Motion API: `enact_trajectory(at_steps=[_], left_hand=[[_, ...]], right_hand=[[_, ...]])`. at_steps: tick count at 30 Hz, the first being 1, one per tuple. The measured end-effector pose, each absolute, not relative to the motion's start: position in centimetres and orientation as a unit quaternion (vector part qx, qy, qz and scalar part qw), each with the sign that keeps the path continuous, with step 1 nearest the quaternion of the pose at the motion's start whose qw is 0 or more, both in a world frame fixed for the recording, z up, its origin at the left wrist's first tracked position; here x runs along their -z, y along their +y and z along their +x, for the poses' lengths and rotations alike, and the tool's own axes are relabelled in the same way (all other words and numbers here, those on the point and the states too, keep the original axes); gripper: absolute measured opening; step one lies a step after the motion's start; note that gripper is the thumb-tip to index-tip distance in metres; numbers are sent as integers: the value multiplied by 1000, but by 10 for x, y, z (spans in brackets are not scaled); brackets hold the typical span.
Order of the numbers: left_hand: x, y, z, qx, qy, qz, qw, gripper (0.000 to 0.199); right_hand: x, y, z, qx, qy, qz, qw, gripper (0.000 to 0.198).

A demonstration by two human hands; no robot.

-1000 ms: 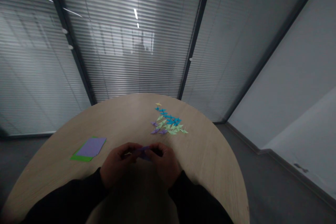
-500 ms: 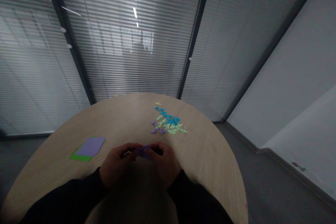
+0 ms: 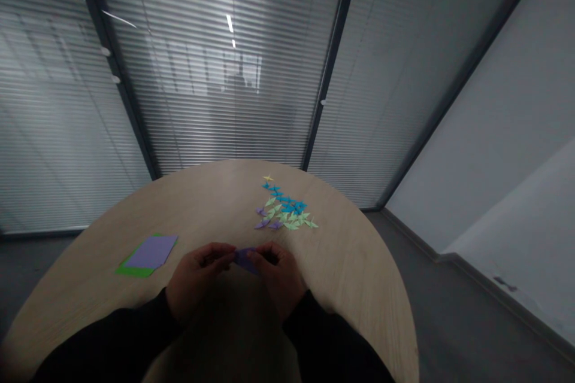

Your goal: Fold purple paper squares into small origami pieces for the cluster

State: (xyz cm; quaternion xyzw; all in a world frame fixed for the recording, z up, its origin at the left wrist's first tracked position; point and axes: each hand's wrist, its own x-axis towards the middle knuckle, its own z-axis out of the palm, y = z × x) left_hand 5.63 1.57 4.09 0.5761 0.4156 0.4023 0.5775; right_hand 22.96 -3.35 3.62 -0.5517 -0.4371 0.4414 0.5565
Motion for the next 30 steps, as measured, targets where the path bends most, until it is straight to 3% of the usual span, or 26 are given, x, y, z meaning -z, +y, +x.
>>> enact_trajectory(at_steps=[6,11,19,30], left_hand=[[-32,15,63,-422,368,511,652,59],[-30,12,64,-404,386,554,617,36],[-36,14,59,-438,445,564,540,44],[-34,13,63,-497,424,510,560,40]], right_hand=[[-27,-32,224,-473,-398,-524,586,29],[-22,-32,221,-467,-414,-516,587,28],[-33,-34,220,-451,-432,-549,556,28],[-31,-36,217,-473,-429,-532,556,26]])
